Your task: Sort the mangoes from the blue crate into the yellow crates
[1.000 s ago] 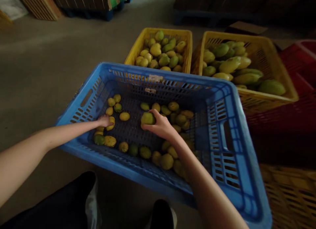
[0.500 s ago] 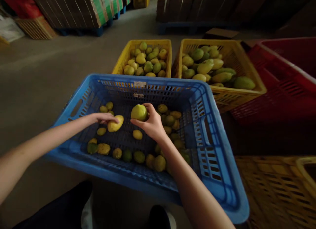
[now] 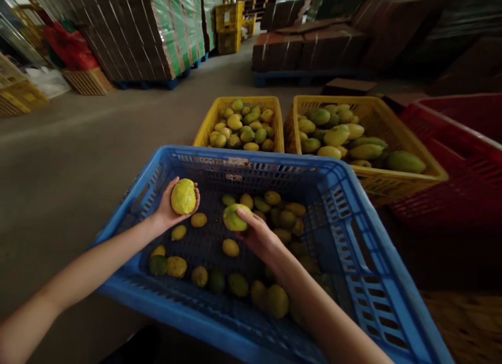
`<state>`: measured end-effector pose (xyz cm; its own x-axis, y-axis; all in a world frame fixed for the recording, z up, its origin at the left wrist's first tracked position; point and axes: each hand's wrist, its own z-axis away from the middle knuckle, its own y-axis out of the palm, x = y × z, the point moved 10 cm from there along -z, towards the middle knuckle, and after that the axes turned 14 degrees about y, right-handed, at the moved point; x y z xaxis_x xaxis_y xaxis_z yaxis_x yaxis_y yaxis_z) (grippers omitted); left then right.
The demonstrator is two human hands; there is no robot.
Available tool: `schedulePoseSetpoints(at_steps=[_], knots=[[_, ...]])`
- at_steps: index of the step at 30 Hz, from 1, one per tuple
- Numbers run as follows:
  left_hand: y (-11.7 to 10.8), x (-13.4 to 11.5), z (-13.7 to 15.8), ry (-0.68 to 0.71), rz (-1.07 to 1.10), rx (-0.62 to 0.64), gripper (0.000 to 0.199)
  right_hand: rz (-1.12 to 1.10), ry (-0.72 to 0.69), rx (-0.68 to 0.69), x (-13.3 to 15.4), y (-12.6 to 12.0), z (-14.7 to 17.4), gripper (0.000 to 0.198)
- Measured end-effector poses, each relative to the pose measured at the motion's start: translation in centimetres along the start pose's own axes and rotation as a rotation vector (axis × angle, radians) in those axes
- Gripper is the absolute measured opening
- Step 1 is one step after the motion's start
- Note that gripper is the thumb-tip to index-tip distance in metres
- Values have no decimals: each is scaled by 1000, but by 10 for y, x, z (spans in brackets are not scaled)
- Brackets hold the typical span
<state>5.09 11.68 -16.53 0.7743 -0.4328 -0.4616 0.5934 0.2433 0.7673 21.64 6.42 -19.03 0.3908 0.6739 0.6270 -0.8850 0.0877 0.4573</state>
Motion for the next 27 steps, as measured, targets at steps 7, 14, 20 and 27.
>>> schedulePoseSetpoints(at_steps=[7,14,20,27], knots=[[-8,-5,-10,108,46,13,40,13,20,12,-15,5,-2,49],[3,-13,-3,254,-189,53,39,111,-59,88,-11,25,4,50],[22,-16,19,523,-516,153,32,139,-360,-30,14,36,31,54],[46,-19,55,825,-897,471,28,657,-729,-135,30,58,62,55]])
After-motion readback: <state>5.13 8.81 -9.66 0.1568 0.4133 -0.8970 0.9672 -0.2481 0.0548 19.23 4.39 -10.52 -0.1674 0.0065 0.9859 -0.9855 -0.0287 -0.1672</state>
